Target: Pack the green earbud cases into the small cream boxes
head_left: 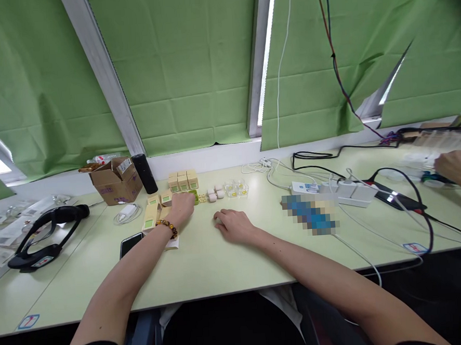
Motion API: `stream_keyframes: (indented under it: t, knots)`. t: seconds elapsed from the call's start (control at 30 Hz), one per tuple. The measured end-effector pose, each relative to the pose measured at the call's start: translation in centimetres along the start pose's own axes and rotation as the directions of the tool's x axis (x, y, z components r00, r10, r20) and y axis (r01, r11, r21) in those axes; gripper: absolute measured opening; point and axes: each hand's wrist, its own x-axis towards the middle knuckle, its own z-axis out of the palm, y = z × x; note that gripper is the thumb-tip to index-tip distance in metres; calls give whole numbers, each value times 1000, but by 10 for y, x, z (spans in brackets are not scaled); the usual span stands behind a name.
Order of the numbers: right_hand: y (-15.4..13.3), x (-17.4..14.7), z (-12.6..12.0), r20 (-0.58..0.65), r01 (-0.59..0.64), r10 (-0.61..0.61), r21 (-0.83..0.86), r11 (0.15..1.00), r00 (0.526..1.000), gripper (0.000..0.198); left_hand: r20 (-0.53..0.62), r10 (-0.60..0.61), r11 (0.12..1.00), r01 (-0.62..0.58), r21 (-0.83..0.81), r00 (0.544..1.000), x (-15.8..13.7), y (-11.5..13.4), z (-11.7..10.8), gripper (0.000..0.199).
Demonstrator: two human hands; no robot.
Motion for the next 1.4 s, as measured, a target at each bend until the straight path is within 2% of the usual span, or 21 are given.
stream_keyframes:
  t: [0.1,0.33,0.47,0.53,0.63,0.73,0.83,0.9,0.93,1.0,1.07,1.13,1.2,1.27,1.4]
  knots:
    - [1,1,1,2,-1,1,10,1000,1000,27,4,-30,992,29,126,1000,2,9,4,18]
    - [3,2,3,-36,-11,15,95,995,999,30,39,36,961,-46,274,999,-21,34,-6,23]
    - [7,5,5,-179,-31,89,305,952,980,53,12,111,944,-109,310,994,-57,51,-8,32]
    - [9,7,5,-274,43,88,437,898,958,65,-44,213,915,-184,359,976,-80,58,-5,32]
    - [9,8,5,-379,255,-30,560,789,925,63,-180,420,832,-299,467,890,-109,62,3,30]
    - [6,5,4,-438,398,-134,596,697,889,46,-352,577,761,-330,558,737,-124,60,7,28]
    - [1,1,0,-476,433,-114,642,633,872,42,-488,650,745,-360,562,583,-126,52,10,24]
    - [-1,-1,-5,-458,399,-48,713,576,888,43,-576,613,790,-427,440,540,-124,44,12,15]
    - [-2,-1,-6,-430,369,-12,760,535,903,43,-626,553,826,-459,327,550,-122,40,14,10]
    - [-2,0,-9,-355,305,40,852,425,934,45,-697,348,883,-468,20,627,-119,31,18,11]
    - [-2,1,-8,-289,262,47,916,304,956,49,-677,147,859,-432,-275,721,-116,25,22,20]
    - [-2,3,-5,-249,237,34,949,205,968,53,-608,45,793,-399,-461,793,-113,23,24,29]
    - [-2,4,-1,-223,218,12,964,150,975,55,-553,36,750,-388,-536,833,-113,24,25,35]
    - [-2,3,2,-202,201,-11,971,127,979,55,-525,65,745,-391,-540,849,-114,25,26,36]
    - [-4,1,1,-174,180,-60,975,129,983,53,-533,130,795,-409,-448,836,-116,26,27,36]
